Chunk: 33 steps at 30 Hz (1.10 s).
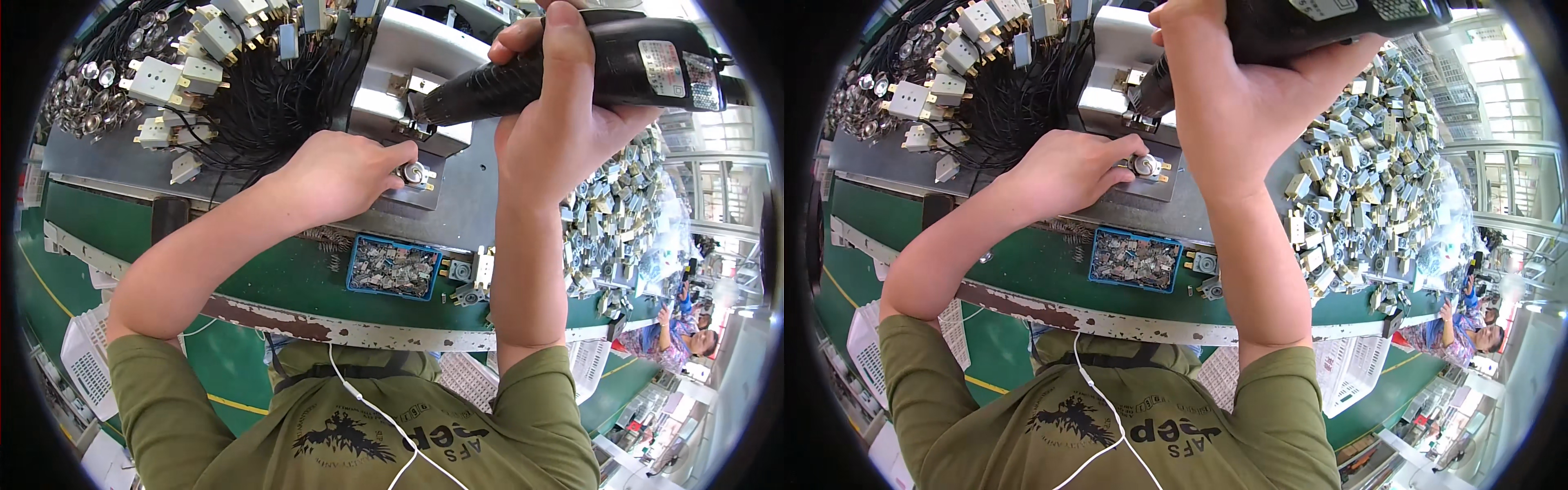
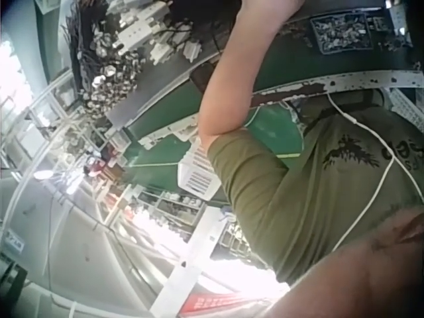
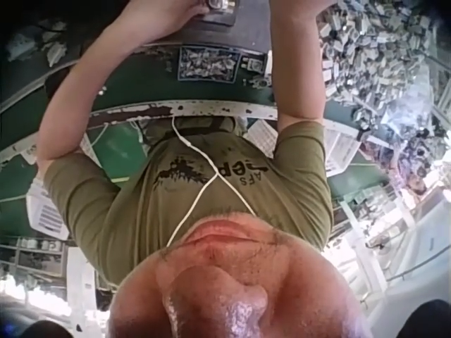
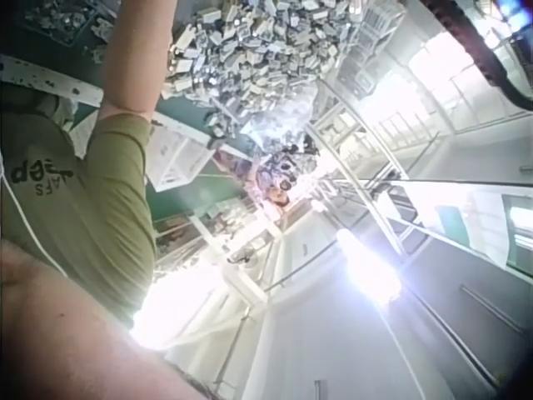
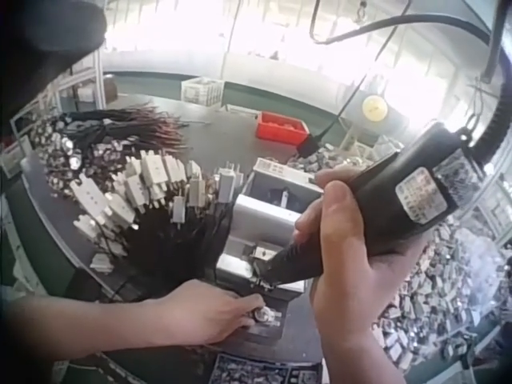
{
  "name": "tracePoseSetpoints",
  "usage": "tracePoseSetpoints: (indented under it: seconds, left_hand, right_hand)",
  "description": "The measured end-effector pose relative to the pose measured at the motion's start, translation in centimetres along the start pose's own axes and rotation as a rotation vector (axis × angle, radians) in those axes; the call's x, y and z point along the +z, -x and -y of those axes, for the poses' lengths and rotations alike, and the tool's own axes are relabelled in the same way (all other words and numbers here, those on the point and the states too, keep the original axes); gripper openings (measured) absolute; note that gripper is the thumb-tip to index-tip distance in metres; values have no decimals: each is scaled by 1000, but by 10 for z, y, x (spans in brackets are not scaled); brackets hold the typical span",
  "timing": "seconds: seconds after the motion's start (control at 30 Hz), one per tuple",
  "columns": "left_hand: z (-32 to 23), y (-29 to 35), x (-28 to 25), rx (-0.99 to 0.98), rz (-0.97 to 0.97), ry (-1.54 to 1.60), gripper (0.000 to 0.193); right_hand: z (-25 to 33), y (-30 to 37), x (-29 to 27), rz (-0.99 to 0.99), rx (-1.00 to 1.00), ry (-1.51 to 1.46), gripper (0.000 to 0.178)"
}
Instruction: Assembling small electrical components using a handheld powered tool on a production line.
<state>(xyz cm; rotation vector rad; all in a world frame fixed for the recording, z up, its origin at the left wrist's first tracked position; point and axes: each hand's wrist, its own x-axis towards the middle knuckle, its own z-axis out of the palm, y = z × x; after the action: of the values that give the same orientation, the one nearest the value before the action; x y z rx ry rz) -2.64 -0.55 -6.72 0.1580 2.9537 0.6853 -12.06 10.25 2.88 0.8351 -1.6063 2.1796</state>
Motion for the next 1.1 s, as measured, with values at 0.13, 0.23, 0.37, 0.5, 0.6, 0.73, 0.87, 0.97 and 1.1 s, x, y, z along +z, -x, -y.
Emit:
tracePoseSetpoints:
  seconds: [0.13,0.23,0.37,0.5,0.6,0.73,0.87,0.97,1.1]
  left_hand:
    - [1,2,3,12,-28,-1,27]
    - [4,1,5,6,-41,-27,27]
    - [4,1,1,8,-31,-26,27]
    - [4,-1,2,6,-2,1,27]
    - [3,3,1,5,-23,17,25]
    - [10,7,15,42,-113,15,26]
    - [9,6,17,57,-158,49,27]
    - [8,4,12,49,-129,34,28]
    - [7,5,9,35,-128,6,27]
  right_hand:
    - [-2,2,4,17,-5,21,37]
    - [0,8,12,9,-71,70,46]
    - [-3,13,18,-13,-242,69,46]
    - [1,1,14,108,-90,72,28]
    - [-1,-9,9,181,0,39,17]
    - [9,6,4,157,2,110,15]
    - [17,4,-24,56,75,139,16]
    - [14,11,-30,62,123,122,15]
    - [9,15,-33,166,99,82,14]
